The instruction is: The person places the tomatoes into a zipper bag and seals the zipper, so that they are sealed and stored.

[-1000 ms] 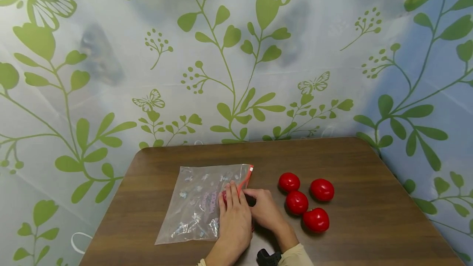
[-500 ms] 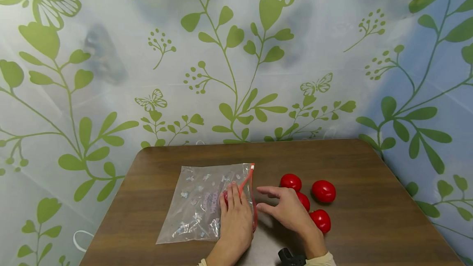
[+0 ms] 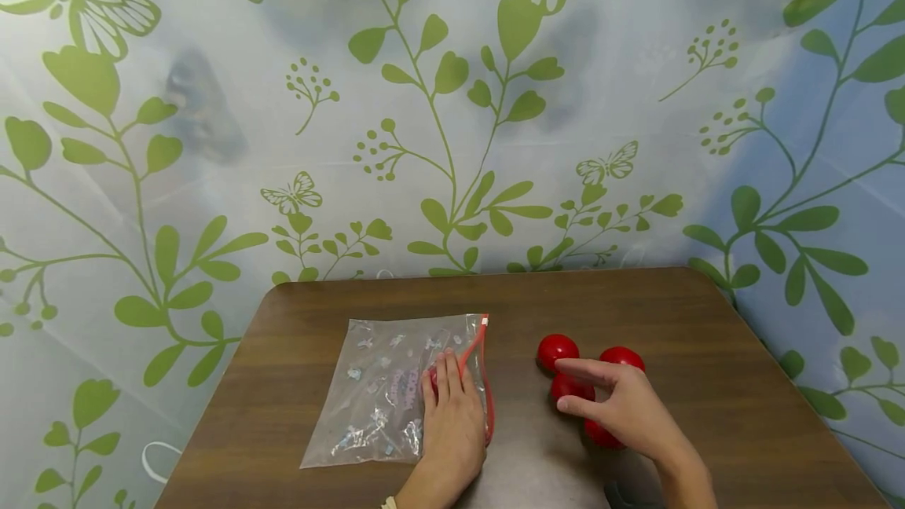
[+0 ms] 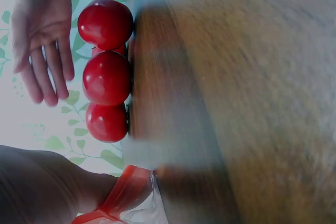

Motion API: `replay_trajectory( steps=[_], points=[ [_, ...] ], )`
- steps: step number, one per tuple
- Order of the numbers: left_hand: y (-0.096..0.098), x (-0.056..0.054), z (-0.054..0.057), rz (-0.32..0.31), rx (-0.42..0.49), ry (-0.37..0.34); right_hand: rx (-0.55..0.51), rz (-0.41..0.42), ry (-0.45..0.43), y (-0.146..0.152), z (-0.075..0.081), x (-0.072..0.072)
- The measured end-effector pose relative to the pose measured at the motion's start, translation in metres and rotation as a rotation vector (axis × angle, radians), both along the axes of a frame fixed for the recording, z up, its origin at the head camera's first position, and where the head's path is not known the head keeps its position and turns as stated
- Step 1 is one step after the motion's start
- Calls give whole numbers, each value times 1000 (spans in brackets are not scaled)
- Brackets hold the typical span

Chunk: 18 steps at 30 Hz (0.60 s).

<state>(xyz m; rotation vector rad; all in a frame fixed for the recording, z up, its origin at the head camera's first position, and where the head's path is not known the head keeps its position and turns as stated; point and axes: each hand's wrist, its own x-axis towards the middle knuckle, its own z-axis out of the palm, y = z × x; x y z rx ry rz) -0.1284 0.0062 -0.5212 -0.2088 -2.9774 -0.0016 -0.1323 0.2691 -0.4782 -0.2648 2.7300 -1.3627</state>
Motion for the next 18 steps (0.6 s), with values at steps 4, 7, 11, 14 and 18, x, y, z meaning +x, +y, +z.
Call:
replay_trajectory(
  steps=[4, 7, 11, 14, 18],
  points=[
    [-1, 0, -1, -6, -25, 7, -50, -4, -37, 20, 1, 6],
    [-1, 0, -1, -4, -45, -6, -44, -4, -3, 34, 0, 10],
    [-1, 0, 0, 0, -40, -14, -3, -14, 64, 52, -2, 14],
    [-1, 0, 1, -5, -28, -10, 3, -31, 54, 64, -2, 18],
    [-1, 0, 0, -10, -21, 2, 34, -52, 45, 78, -3, 23]
  ],
)
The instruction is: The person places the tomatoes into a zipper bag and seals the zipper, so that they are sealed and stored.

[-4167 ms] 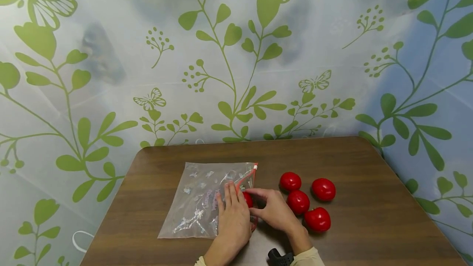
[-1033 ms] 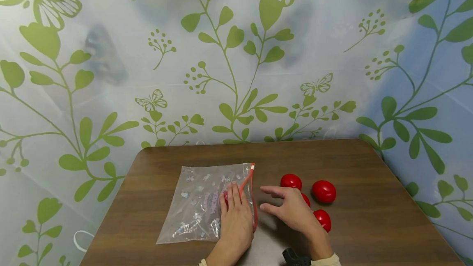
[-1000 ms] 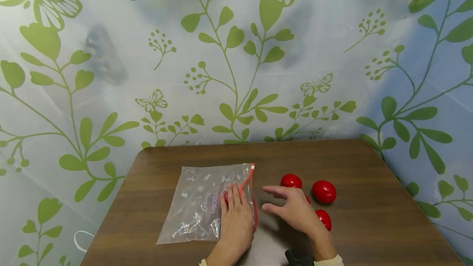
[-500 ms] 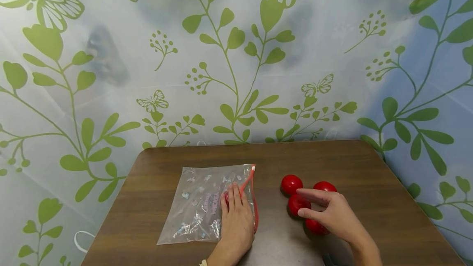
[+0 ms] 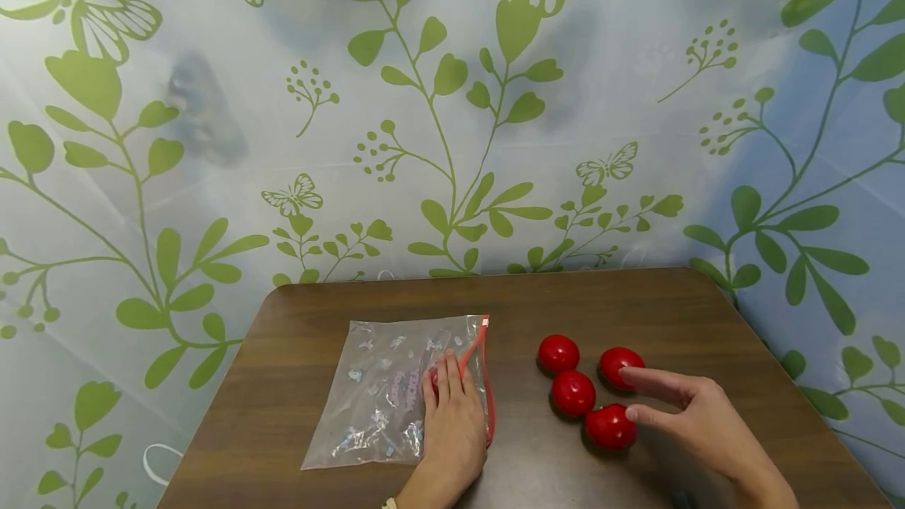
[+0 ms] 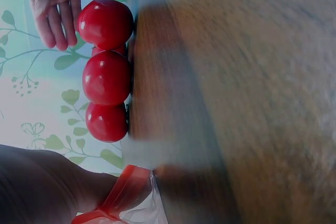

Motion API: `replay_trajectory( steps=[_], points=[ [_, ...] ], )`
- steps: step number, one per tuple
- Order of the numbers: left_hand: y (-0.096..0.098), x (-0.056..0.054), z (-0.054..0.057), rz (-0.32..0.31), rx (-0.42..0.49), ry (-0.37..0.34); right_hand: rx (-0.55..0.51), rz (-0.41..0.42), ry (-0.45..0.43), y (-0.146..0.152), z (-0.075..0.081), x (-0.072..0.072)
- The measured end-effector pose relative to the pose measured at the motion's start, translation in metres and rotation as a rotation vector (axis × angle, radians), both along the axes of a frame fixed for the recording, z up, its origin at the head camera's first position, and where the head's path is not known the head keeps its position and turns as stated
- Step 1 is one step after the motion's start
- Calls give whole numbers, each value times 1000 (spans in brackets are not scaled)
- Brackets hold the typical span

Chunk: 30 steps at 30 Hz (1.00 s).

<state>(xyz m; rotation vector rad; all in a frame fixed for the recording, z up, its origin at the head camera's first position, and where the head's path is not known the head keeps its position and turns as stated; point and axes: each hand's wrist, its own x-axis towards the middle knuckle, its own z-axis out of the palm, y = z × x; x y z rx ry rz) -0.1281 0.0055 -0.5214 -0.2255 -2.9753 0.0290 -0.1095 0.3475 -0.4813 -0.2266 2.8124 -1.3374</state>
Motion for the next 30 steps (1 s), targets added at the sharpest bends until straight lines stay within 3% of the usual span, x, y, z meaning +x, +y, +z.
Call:
replay_trajectory(
  steps=[7, 17, 30],
  points=[
    [0, 0, -1, -1, -3, 20, 35, -54, 4, 25, -9, 1],
    [0, 0, 0, 7, -4, -7, 67, -99, -34, 52, -18, -1],
    [-1, -1, 1, 9, -3, -29, 24, -112, -97, 70, -33, -13]
  ],
)
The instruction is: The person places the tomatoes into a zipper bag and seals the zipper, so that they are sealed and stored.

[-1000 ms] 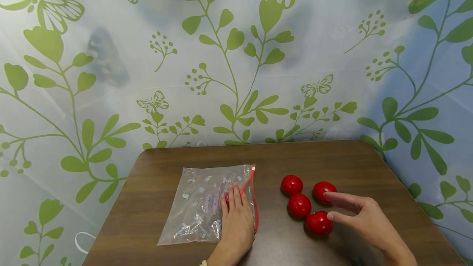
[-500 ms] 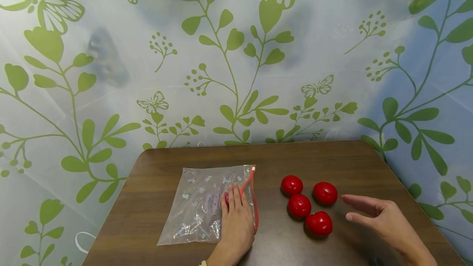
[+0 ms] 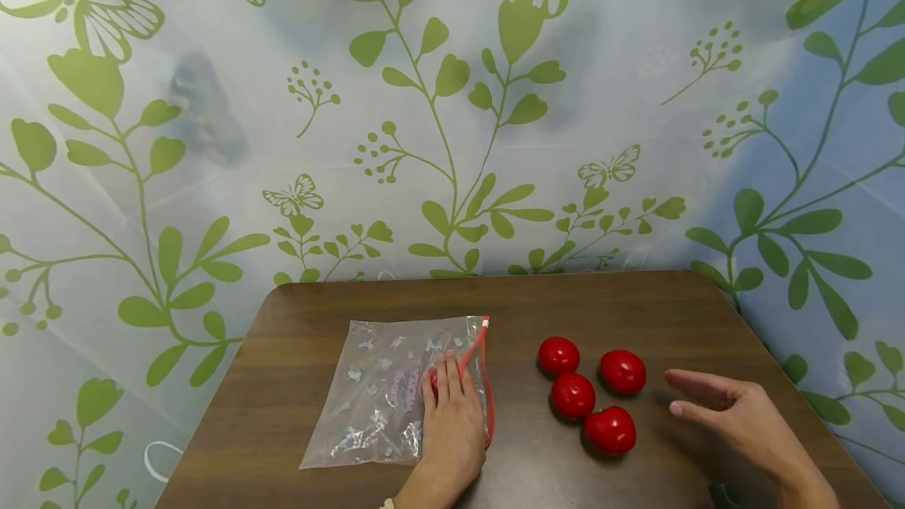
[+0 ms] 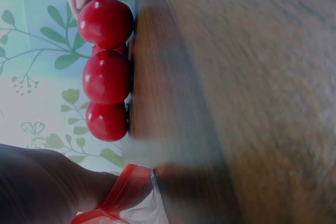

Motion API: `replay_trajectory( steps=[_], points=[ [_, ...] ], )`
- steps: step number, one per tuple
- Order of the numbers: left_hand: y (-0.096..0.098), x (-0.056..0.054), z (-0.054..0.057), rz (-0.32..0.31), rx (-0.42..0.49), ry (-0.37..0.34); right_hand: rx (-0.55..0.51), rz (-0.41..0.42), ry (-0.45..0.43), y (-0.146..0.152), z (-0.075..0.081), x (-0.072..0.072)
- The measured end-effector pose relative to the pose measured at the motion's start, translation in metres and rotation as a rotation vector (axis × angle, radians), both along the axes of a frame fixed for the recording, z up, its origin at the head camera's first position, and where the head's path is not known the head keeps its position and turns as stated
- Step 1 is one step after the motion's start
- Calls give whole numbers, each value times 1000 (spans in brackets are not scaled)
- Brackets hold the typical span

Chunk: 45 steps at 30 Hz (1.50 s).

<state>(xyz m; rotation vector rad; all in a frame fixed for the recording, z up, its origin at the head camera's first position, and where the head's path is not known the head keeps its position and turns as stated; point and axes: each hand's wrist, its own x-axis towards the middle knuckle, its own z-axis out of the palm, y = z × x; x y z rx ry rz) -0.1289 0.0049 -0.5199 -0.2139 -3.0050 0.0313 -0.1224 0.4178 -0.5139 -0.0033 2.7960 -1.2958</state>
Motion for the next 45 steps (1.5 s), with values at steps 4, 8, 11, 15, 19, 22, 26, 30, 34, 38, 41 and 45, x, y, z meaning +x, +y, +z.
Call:
replay_trajectory(
  steps=[4, 8, 11, 15, 19, 22, 26, 30, 34, 38, 41, 45],
  points=[
    [0, 0, 0, -7, -12, 15, -8, -13, -9, -1, -4, -6],
    [0, 0, 0, -11, -14, 31, -6, -12, 4, -2, -7, -12],
    [0, 0, 0, -8, -7, 29, -19, 7, 15, -2, -8, -16],
    [2, -1, -1, 3, 15, 19, -33, 22, 31, -5, -12, -23],
    [3, -1, 0, 16, 56, 11, -42, 26, 43, -10, -18, -27],
    [3, -2, 0, 19, 70, 8, -27, 11, 45, -13, -21, -30],
    [3, -2, 0, 18, 63, 4, 16, -2, 41, -17, -25, -34],
    [3, -2, 0, 14, 53, -4, 14, 13, 52, -20, -28, -37],
    [2, -1, 0, -4, 20, -3, 12, 7, 60, -23, -31, -40],
    [1, 0, 0, -8, 7, -1, 19, 9, 73, -26, -32, -42],
    [0, 0, 0, -3, 17, -6, 17, 11, 82, -27, -32, -42],
    [0, 0, 0, 2, 12, -7, 19, 8, 83, -28, -32, -43]
  ],
)
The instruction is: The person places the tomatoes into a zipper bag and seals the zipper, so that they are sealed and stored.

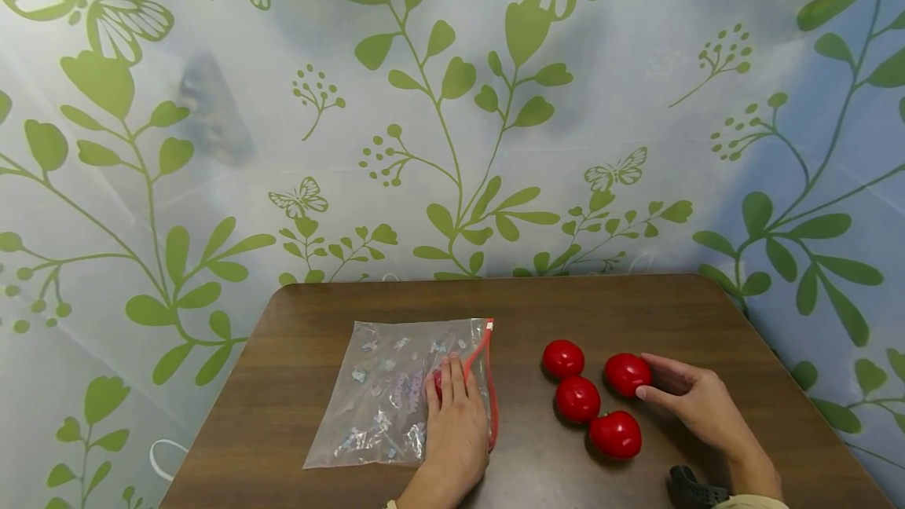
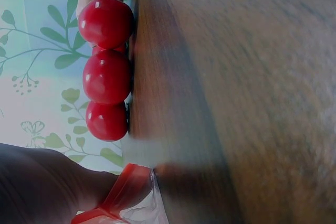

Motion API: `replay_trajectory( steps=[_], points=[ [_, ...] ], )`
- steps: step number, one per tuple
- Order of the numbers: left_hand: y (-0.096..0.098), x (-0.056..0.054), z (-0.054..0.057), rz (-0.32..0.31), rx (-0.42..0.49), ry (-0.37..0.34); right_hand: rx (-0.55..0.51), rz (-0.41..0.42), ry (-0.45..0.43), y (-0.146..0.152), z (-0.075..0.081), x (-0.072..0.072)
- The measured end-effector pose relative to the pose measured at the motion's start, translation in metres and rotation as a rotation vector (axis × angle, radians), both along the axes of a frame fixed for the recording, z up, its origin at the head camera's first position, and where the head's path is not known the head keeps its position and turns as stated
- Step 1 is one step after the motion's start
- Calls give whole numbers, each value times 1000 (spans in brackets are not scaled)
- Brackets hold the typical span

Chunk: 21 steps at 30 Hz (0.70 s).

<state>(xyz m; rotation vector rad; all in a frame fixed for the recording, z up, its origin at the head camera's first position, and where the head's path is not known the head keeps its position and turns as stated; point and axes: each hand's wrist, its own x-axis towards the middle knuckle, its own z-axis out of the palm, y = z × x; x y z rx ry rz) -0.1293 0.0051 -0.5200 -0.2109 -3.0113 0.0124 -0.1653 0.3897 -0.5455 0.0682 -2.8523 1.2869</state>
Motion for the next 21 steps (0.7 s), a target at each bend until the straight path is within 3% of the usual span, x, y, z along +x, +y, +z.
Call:
replay_trajectory(
  steps=[11, 21],
  points=[
    [1, 0, 1, 12, -2, -8, 23, -51, -27, -1, -1, 3],
    [1, 0, 0, 14, -5, 5, 8, -111, 54, 2, -2, 12]
  ],
)
